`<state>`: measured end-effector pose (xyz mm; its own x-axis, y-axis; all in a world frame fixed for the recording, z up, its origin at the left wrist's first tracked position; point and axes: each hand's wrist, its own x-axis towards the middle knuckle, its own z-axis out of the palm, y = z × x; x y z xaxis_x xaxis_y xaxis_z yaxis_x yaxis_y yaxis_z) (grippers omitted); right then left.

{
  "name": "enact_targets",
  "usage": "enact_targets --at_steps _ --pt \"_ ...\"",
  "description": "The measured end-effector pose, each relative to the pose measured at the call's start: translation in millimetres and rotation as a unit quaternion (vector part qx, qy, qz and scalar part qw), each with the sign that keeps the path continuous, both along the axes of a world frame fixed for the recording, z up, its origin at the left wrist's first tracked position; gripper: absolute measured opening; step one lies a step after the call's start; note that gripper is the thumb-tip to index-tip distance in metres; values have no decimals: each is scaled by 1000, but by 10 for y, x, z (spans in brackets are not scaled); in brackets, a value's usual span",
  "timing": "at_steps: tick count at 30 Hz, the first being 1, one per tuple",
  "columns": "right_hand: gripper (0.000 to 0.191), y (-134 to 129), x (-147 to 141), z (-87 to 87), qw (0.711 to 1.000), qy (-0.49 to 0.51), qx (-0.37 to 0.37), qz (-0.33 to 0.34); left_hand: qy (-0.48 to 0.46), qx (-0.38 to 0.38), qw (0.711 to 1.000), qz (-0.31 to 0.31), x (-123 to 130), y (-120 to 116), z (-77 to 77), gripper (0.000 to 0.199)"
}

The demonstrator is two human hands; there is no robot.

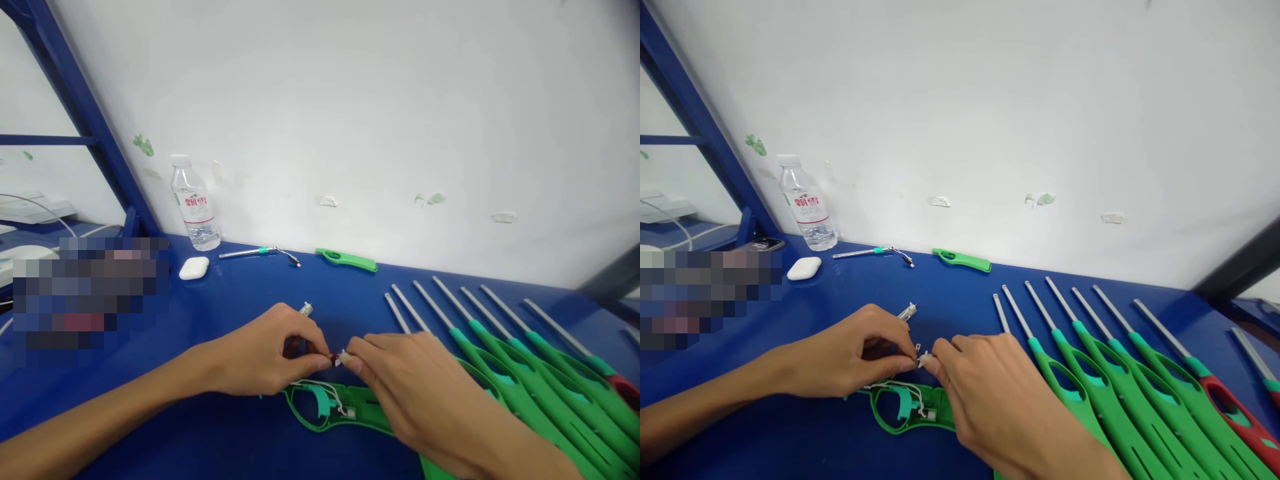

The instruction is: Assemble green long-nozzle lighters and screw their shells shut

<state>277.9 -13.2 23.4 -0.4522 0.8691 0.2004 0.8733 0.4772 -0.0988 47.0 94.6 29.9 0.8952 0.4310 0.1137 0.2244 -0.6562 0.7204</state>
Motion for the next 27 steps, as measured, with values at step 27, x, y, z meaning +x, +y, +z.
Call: enact_targets --at_steps 27 --pt "37 -22 -11 5 1000 -3 -20 8 -8 54 998 -23 22 -55 -16 18"
